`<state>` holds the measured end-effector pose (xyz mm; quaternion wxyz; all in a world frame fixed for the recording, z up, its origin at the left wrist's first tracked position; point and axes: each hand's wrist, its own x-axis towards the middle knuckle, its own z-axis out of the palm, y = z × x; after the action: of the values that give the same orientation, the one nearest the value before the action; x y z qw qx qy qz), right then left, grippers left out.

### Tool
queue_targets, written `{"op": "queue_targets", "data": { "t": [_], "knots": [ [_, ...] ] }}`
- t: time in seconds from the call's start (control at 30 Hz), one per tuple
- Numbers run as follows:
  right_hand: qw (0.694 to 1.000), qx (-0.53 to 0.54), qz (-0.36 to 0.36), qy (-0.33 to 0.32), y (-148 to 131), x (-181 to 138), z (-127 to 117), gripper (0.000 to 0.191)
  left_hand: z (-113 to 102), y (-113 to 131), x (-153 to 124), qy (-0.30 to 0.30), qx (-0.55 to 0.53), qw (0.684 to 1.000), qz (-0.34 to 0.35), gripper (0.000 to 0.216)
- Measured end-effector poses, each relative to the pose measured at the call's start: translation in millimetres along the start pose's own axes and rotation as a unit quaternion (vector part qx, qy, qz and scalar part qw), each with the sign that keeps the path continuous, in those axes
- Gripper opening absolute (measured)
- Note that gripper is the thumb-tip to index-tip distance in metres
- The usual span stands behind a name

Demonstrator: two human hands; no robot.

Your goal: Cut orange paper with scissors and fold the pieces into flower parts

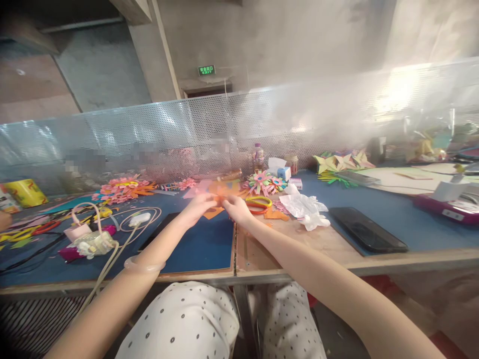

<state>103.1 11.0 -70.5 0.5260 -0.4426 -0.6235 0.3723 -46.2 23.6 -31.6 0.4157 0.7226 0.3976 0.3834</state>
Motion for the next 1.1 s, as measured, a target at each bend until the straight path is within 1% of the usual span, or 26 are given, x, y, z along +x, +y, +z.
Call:
{"op": "queue_targets", "data": {
  "t": [0.17, 0.3, 0.4, 0.53, 0.63, 0.83, 0.97, 1.1],
  "knots": [
    [0.999, -0.027, -0.025, 0.015, 1.6, 2.1, 0.6, 0.022, 0.7, 0.5, -0.5, -0.009, 0.006, 1.000, 0.002, 0.029],
    [0.999, -0.015, -0.042, 0.030, 1.1, 2.4, -0.7, 0.020, 1.3, 2.6, -2.1, -0.024, 0.018, 1.000, 0.003, 0.028],
    [0.999, -0.005, -0.038, 0.034, -1.2, 1.5, -2.5, 0.019, 1.8, 5.6, -2.4, -0.029, -0.028, 0.999, -0.009, 0.026],
    [0.999, 0.005, -0.031, 0.023, -5.6, -0.2, -4.6, 0.020, 2.7, 8.3, -1.2, -0.007, -0.119, 0.991, -0.054, 0.033],
    [0.999, 0.013, -0.036, 0.011, -7.2, -0.7, -5.2, 0.020, 3.1, 8.1, -1.1, -0.002, -0.140, 0.988, -0.061, 0.031],
    [0.999, 0.003, -0.047, 0.007, -5.1, -0.1, -5.5, 0.021, 3.4, 5.9, -1.9, -0.020, -0.149, 0.987, -0.064, 0.021],
    [0.999, -0.004, -0.041, 0.005, -4.4, 0.0, -5.0, 0.019, 2.8, 4.1, -1.7, -0.043, -0.136, 0.989, -0.045, 0.020],
    [1.000, -0.001, -0.024, 0.006, -3.5, 0.4, -4.2, 0.014, 1.9, 6.1, -2.8, -0.026, -0.106, 0.993, -0.049, 0.025]
  ]
}}
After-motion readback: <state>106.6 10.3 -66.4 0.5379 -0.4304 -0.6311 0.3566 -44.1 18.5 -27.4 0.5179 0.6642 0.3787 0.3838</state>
